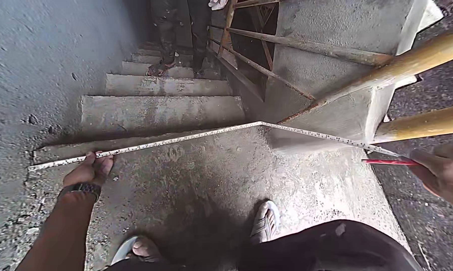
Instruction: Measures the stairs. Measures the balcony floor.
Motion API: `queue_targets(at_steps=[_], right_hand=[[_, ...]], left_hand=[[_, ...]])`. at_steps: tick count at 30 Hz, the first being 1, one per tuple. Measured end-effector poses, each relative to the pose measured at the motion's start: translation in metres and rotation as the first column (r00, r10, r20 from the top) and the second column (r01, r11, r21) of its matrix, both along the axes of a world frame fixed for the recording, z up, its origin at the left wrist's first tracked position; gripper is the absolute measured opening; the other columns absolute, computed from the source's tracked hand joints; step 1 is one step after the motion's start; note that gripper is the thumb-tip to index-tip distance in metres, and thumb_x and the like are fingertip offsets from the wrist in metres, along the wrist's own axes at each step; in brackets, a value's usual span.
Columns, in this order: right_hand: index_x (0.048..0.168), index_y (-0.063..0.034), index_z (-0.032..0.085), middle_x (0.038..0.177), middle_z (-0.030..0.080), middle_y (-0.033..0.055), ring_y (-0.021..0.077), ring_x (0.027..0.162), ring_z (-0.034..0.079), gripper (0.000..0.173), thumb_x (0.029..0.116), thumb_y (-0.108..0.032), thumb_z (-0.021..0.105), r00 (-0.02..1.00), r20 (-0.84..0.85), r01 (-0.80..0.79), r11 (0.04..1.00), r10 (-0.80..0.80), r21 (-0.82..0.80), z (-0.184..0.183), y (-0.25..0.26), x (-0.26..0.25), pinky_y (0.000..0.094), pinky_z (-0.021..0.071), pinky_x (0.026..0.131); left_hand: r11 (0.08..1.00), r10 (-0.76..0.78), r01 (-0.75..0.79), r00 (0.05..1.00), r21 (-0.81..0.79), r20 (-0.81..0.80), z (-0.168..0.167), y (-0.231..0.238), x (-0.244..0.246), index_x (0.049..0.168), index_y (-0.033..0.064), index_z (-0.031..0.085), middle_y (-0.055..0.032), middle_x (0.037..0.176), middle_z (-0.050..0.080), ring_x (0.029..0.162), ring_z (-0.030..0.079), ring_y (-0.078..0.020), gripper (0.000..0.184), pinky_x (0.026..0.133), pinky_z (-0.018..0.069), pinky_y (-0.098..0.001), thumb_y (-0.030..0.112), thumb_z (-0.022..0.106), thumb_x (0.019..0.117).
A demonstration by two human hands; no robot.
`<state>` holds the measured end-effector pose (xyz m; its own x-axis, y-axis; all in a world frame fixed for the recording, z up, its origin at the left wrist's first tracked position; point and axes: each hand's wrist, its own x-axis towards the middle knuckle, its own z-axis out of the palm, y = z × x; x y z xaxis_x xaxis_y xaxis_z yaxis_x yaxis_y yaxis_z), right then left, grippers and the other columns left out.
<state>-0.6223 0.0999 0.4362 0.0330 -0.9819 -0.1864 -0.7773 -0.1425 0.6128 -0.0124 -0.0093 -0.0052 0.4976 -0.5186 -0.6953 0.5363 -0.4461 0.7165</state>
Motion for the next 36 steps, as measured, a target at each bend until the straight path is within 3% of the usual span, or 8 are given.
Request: queue_targets(at_steps=[2, 5, 7, 12, 16, 22, 36], right_hand=[[0.078, -0.0004, 0.068, 0.068, 0.062, 0.0222, 0.0479, 0.07, 0.068, 0.02, 0.0924, -0.015, 0.063, 0.984, -0.011, -0.176, 0.984, 0.176, -0.008, -0.022, -0.018, 0.006, 0.0564, 0.0491, 0.053], [0.071, -0.0025, 0.064, 0.062, 0.058, 0.0172, 0.0422, 0.064, 0.066, 0.021, 0.0887, -0.012, 0.068, 0.975, -0.067, -0.211, 0.977, 0.212, 0.026, -0.043, -0.045, 0.021, 0.0514, 0.0459, 0.049], [0.072, -0.0046, 0.067, 0.065, 0.06, 0.015, 0.0381, 0.067, 0.067, 0.021, 0.091, -0.014, 0.071, 0.976, -0.141, -0.154, 0.984, 0.166, 0.089, -0.046, -0.063, 0.034, 0.0485, 0.0472, 0.052], [0.082, -0.0102, 0.073, 0.074, 0.066, 0.01, 0.0326, 0.077, 0.068, 0.024, 0.0986, -0.024, 0.062, 0.949, -0.313, 0.048, 0.965, 0.036, 0.257, -0.046, -0.109, 0.056, 0.0452, 0.0478, 0.057], [0.082, -0.007, 0.072, 0.078, 0.067, 0.0142, 0.0352, 0.08, 0.068, 0.023, 0.0989, -0.015, 0.058, 0.941, -0.334, 0.165, 0.934, -0.053, 0.316, -0.061, -0.136, 0.077, 0.0494, 0.0484, 0.063], [0.097, 0.002, 0.07, 0.095, 0.069, 0.0217, 0.0406, 0.095, 0.068, 0.021, 0.1015, -0.007, 0.051, 0.933, -0.315, 0.29, 0.879, -0.172, 0.379, -0.087, -0.164, 0.101, 0.0546, 0.0512, 0.076], [0.095, 0.0011, 0.07, 0.094, 0.069, 0.02, 0.0386, 0.092, 0.068, 0.02, 0.1009, -0.008, 0.054, 0.934, -0.336, 0.264, 0.874, -0.125, 0.408, -0.098, -0.17, 0.118, 0.0524, 0.0514, 0.074]], left_hand=[[0.999, -0.011, 0.01, 0.999, 0.037, 0.031, 0.003, -0.002, 0.0, 0.123, 0.0053, 0.056, -0.001, 0.088, 0.066, 0.069, 0.065, -0.0046, 0.032, 0.064, 0.0543, -0.0201, 0.034, 0.046, 0.1111], [0.996, -0.025, 0.018, 0.996, 0.089, 0.088, 0.01, -0.006, -0.001, 0.133, 0.003, 0.052, -0.0052, 0.1, 0.067, 0.079, 0.067, -0.0067, 0.039, 0.072, 0.056, -0.0231, 0.034, 0.05, 0.1095], [0.995, -0.028, 0.019, 0.995, 0.096, 0.093, 0.005, -0.008, 0.001, 0.14, 0.0008, 0.048, -0.0092, 0.109, 0.067, 0.085, 0.068, -0.009, 0.045, 0.076, 0.0571, -0.0256, 0.034, 0.052, 0.1092], [0.987, -0.114, 0.103, 0.989, 0.12, 0.092, -0.009, -0.008, 0.013, 0.138, 0.0036, 0.048, -0.0057, 0.103, 0.068, 0.081, 0.068, -0.0076, 0.046, 0.072, 0.0565, -0.0238, 0.039, 0.051, 0.1085], [0.985, -0.122, 0.108, 0.988, 0.138, 0.091, -0.01, -0.01, 0.01, 0.134, 0.0015, 0.051, -0.0056, 0.101, 0.067, 0.08, 0.067, -0.0073, 0.044, 0.071, 0.0556, -0.0234, 0.038, 0.049, 0.1095], [0.985, -0.096, 0.082, 0.991, 0.153, 0.091, -0.015, -0.012, 0.013, 0.137, 0.0031, 0.051, -0.0073, 0.105, 0.07, 0.081, 0.068, -0.0069, 0.048, 0.069, 0.055, -0.022, 0.042, 0.052, 0.108], [0.984, 0.011, -0.037, 0.989, 0.175, 0.145, 0.002, -0.014, 0.002, 0.142, 0.0046, 0.046, -0.0071, 0.101, 0.072, 0.076, 0.071, -0.0076, 0.054, 0.065, 0.0577, -0.0239, 0.037, 0.065, 0.1026]])
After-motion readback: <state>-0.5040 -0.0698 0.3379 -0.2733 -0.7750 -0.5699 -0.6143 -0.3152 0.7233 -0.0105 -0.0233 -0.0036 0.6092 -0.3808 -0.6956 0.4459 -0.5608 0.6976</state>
